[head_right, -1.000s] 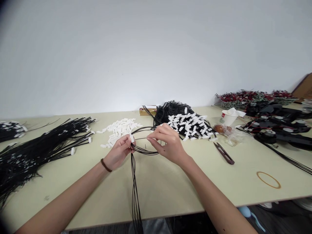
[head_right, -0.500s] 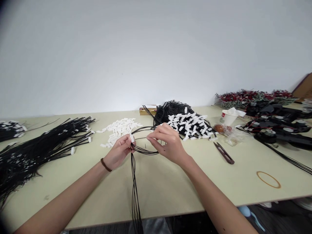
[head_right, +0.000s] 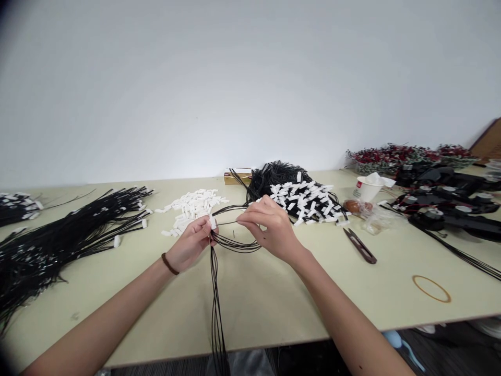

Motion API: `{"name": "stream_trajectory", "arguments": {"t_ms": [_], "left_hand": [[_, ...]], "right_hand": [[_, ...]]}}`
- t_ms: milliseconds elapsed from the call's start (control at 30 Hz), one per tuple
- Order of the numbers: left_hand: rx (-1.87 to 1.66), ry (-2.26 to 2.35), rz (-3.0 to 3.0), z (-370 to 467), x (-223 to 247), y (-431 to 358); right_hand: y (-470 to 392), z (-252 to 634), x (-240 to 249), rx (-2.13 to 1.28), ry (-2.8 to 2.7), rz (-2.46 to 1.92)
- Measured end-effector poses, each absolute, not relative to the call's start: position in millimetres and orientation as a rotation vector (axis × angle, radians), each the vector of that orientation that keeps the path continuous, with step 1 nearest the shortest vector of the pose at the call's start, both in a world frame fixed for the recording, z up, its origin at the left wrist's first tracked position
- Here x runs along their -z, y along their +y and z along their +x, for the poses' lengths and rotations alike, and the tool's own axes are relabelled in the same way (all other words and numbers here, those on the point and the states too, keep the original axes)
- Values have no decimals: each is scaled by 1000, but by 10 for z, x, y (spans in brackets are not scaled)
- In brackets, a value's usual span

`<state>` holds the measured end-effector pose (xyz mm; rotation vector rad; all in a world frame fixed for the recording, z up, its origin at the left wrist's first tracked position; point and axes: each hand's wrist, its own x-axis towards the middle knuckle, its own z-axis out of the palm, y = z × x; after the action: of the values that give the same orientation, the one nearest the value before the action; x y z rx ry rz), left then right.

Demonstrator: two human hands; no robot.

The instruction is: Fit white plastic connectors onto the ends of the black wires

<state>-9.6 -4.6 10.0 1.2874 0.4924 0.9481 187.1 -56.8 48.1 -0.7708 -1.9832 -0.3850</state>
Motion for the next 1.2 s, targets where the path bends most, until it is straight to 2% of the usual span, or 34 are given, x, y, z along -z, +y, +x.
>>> {"name": "stream_trajectory", "arguments": {"t_ms": [667,1200], "left_hand": [[-916,587,1393,-35,-114,-132],[-927,583,1369,-3,-67,-180]], "right_hand": [[-566,1693,-296,634,-2018,-908],[-560,1661,-241,599,-2036,-874]]}}
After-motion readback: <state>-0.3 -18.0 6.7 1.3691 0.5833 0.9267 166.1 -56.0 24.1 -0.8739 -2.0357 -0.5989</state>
